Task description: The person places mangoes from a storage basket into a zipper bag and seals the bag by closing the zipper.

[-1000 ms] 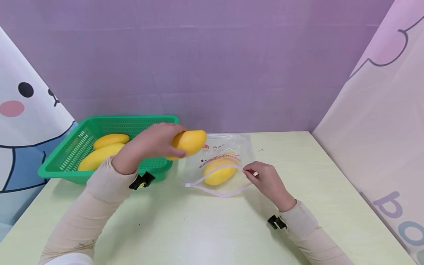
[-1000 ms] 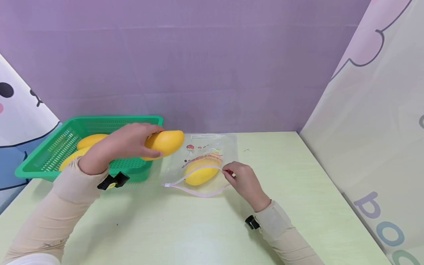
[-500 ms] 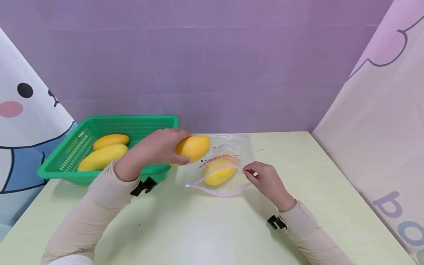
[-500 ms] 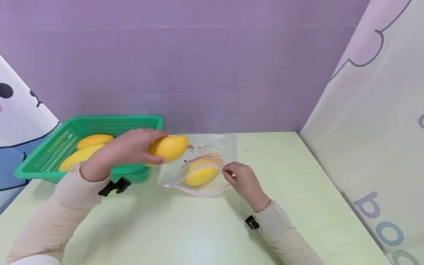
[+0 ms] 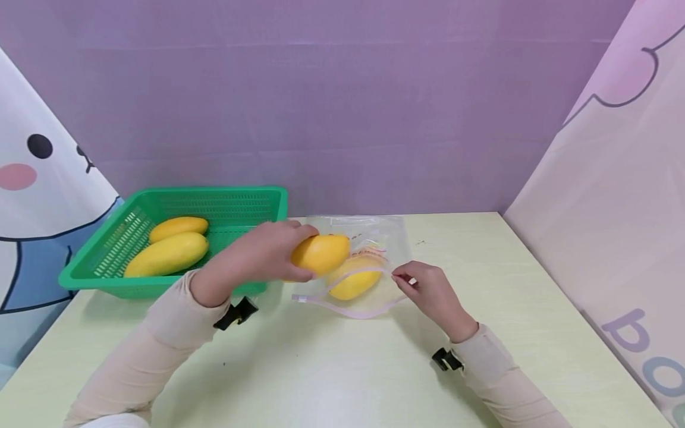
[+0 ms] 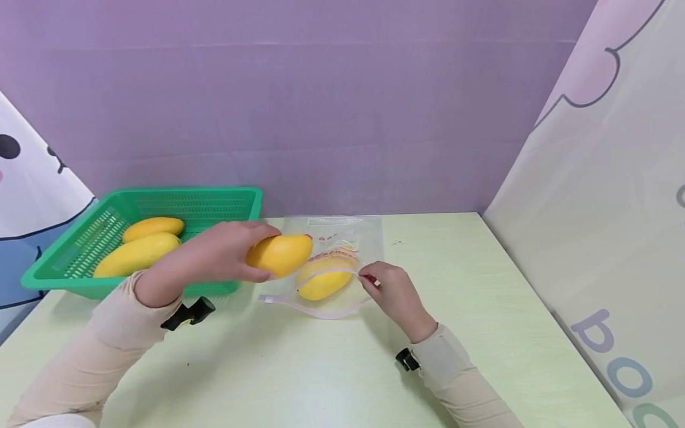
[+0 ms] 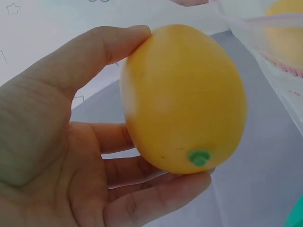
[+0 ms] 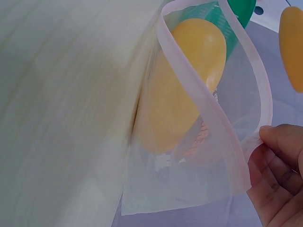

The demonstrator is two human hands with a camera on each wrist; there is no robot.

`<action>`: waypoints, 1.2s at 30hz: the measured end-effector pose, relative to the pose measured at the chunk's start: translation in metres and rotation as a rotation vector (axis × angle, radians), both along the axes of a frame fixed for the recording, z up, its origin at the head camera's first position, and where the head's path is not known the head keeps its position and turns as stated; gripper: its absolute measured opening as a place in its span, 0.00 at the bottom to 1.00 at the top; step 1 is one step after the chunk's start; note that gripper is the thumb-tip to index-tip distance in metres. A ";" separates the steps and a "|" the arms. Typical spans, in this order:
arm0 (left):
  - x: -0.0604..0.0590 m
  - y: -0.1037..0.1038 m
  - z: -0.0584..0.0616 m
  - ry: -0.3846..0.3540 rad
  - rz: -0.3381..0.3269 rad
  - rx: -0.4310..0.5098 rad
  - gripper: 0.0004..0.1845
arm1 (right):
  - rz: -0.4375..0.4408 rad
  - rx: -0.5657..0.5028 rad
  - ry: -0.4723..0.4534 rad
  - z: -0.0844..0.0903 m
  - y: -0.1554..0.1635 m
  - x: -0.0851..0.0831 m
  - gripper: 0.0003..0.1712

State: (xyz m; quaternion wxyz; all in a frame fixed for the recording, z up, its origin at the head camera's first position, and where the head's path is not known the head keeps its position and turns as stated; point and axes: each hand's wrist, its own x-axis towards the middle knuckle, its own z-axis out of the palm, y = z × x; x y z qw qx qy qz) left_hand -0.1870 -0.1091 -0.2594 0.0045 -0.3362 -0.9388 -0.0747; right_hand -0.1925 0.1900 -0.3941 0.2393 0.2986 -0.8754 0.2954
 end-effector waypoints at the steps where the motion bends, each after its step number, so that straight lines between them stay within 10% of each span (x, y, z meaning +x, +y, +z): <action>1: 0.000 0.001 -0.001 0.001 -0.004 -0.002 0.30 | -0.001 0.000 0.001 0.000 0.000 0.000 0.05; 36: 0.013 0.030 -0.044 -0.015 0.009 0.012 0.33 | -0.008 0.013 0.000 0.001 -0.002 0.003 0.06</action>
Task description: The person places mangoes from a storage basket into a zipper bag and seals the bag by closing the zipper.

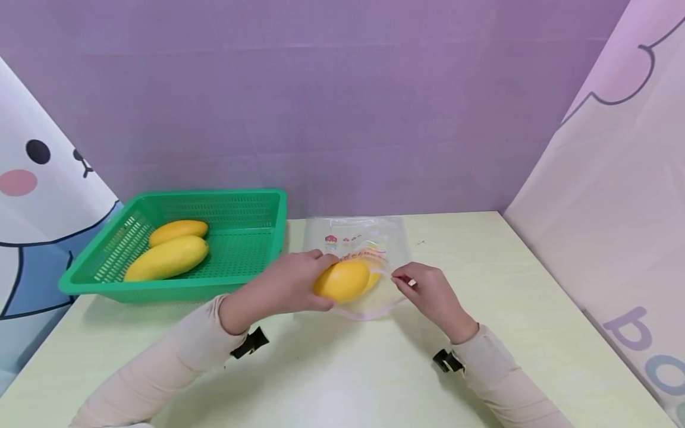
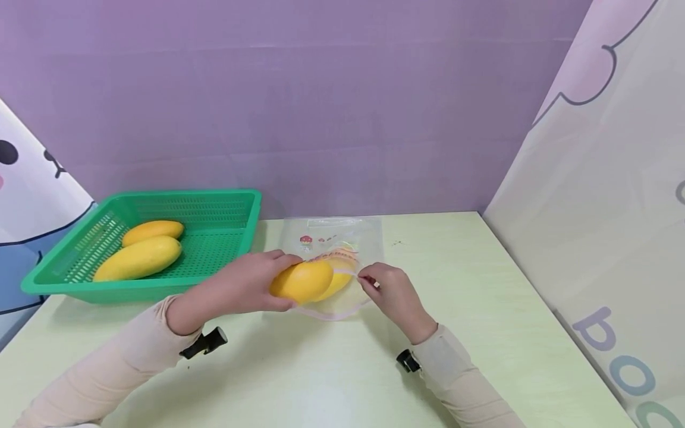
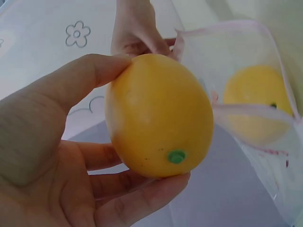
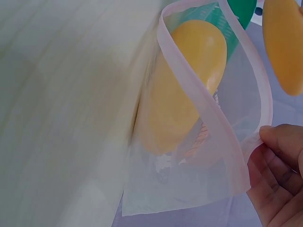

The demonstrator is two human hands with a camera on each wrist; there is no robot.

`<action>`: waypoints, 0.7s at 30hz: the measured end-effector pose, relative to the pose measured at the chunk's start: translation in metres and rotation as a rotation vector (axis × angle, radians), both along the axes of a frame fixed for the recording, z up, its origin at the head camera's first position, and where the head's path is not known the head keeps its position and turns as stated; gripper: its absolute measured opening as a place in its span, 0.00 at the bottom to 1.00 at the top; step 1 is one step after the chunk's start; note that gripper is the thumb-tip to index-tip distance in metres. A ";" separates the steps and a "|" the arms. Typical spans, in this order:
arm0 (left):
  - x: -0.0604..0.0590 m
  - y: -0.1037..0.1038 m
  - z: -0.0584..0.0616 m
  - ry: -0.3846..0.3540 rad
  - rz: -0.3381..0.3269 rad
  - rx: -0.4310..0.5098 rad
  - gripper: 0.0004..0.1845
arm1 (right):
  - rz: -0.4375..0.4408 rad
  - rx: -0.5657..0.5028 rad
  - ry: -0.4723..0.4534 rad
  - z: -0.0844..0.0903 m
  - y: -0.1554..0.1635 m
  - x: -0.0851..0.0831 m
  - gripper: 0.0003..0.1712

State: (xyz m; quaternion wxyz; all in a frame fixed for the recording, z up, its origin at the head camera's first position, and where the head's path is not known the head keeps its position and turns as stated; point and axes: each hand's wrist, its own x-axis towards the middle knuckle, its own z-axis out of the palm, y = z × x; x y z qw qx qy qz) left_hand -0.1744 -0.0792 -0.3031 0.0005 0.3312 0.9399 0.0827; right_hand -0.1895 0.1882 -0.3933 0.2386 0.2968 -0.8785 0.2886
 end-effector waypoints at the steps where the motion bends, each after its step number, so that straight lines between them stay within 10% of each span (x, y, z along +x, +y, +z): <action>1: 0.001 0.001 -0.001 0.000 0.000 -0.001 0.34 | 0.000 0.000 0.000 0.000 0.000 0.000 0.06; 21: 0.015 0.019 -0.028 0.129 -0.062 -0.013 0.30 | -0.002 0.001 -0.006 0.001 -0.001 0.000 0.05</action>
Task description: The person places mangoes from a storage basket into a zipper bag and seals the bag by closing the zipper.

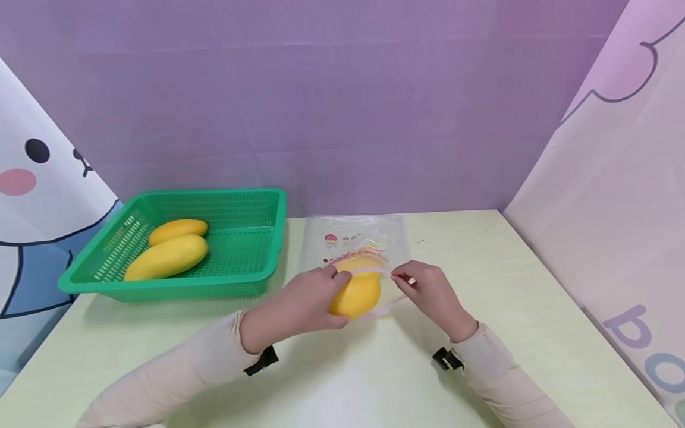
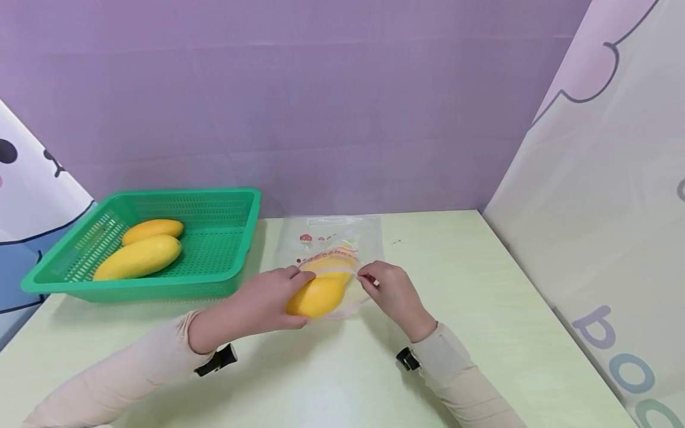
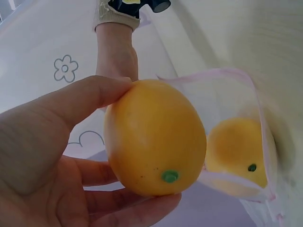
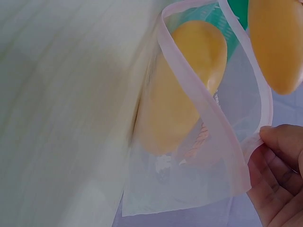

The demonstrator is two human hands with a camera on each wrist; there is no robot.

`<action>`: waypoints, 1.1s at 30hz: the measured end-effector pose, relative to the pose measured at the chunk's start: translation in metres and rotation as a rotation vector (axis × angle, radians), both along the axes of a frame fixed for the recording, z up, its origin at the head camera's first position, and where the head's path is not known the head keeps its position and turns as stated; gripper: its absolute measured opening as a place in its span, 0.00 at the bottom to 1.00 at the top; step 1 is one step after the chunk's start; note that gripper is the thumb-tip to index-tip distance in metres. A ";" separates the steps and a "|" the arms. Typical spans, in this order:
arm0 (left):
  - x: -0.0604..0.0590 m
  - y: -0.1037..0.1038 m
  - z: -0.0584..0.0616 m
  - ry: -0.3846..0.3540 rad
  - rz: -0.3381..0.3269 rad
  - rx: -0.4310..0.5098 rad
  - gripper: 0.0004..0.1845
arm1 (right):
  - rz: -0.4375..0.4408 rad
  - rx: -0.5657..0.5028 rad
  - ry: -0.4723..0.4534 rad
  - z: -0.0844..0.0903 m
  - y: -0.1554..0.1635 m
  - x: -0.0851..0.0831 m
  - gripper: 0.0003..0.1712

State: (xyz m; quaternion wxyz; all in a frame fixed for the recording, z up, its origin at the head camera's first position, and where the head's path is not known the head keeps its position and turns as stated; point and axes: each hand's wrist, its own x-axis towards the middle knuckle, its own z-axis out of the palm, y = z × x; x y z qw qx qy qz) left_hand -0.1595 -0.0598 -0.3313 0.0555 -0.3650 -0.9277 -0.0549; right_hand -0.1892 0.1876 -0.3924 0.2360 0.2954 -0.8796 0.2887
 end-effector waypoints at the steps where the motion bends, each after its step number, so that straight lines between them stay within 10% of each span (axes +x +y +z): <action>1: 0.000 0.001 -0.001 0.006 -0.004 0.002 0.30 | 0.001 -0.002 -0.001 0.000 0.000 0.000 0.06; 33: 0.010 0.040 -0.036 0.266 0.091 -0.194 0.36 | 0.007 -0.005 -0.018 0.002 -0.001 0.002 0.05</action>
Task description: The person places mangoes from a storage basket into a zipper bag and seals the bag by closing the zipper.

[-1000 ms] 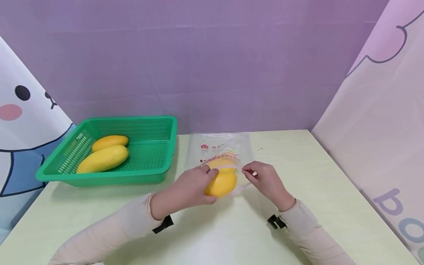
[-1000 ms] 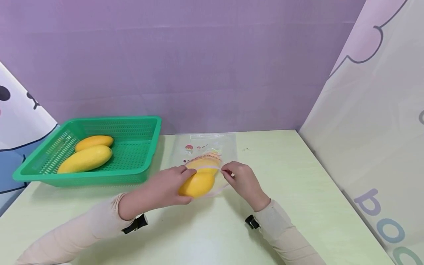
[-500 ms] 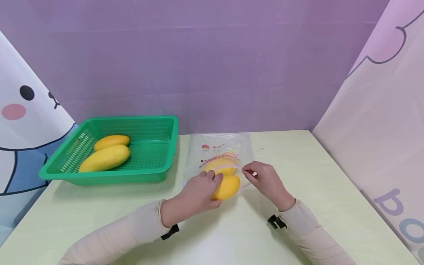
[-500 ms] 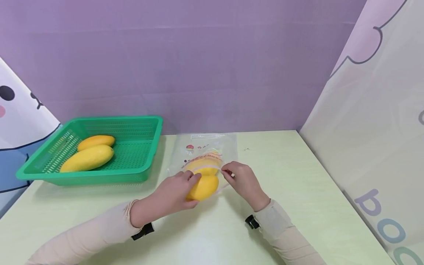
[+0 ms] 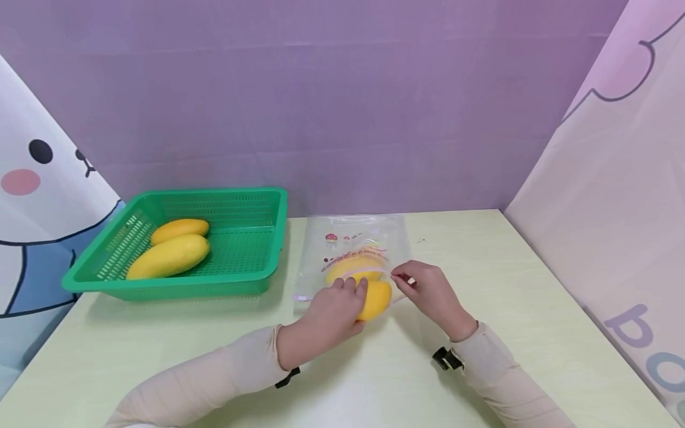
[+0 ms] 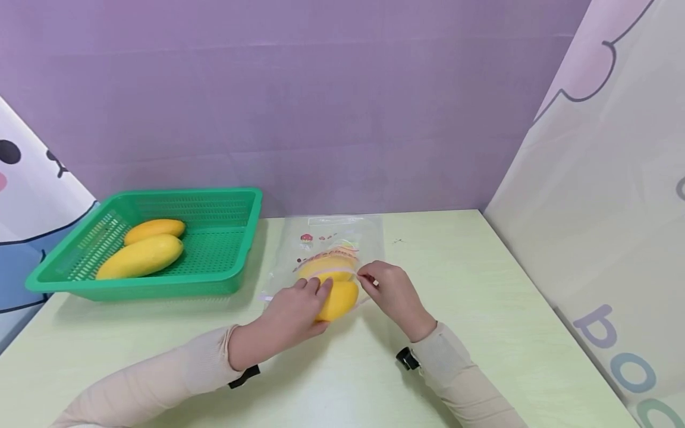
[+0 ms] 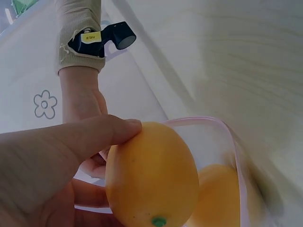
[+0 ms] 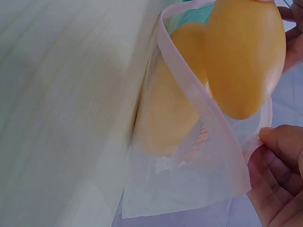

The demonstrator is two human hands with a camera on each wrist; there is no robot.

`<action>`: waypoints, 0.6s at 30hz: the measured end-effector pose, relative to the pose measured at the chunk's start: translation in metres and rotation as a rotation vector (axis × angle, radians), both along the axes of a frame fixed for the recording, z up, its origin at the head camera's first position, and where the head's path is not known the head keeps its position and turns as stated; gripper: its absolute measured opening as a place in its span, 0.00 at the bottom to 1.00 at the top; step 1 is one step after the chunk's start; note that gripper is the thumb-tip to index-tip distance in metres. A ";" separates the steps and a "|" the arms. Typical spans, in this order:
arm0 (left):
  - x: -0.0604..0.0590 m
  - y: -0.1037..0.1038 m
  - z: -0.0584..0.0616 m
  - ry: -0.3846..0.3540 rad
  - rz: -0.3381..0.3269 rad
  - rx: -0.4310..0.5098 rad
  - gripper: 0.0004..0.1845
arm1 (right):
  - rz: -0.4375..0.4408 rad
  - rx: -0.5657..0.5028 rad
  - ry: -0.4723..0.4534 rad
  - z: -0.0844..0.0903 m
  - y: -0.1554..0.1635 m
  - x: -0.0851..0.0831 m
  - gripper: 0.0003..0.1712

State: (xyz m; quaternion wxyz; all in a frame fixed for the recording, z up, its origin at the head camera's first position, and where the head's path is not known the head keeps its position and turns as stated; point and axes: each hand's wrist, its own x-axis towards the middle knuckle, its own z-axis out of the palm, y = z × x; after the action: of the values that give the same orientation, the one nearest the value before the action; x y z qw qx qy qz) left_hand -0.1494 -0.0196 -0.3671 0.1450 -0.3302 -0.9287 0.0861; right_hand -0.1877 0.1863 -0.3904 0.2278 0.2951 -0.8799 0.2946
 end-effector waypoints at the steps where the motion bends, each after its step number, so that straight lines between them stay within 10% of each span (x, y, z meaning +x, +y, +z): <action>1: 0.000 0.001 -0.001 0.005 -0.001 -0.003 0.36 | 0.000 0.001 0.000 0.000 0.000 0.000 0.05; 18: -0.005 0.010 -0.012 0.114 0.002 -0.023 0.37 | -0.005 0.008 0.011 0.000 -0.001 0.000 0.05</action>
State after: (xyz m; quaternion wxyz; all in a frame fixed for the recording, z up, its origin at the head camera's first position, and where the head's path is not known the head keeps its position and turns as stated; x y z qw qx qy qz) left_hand -0.1548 -0.0100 -0.3794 0.1940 -0.3256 -0.9181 0.1156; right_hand -0.1880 0.1857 -0.3905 0.2323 0.2955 -0.8804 0.2891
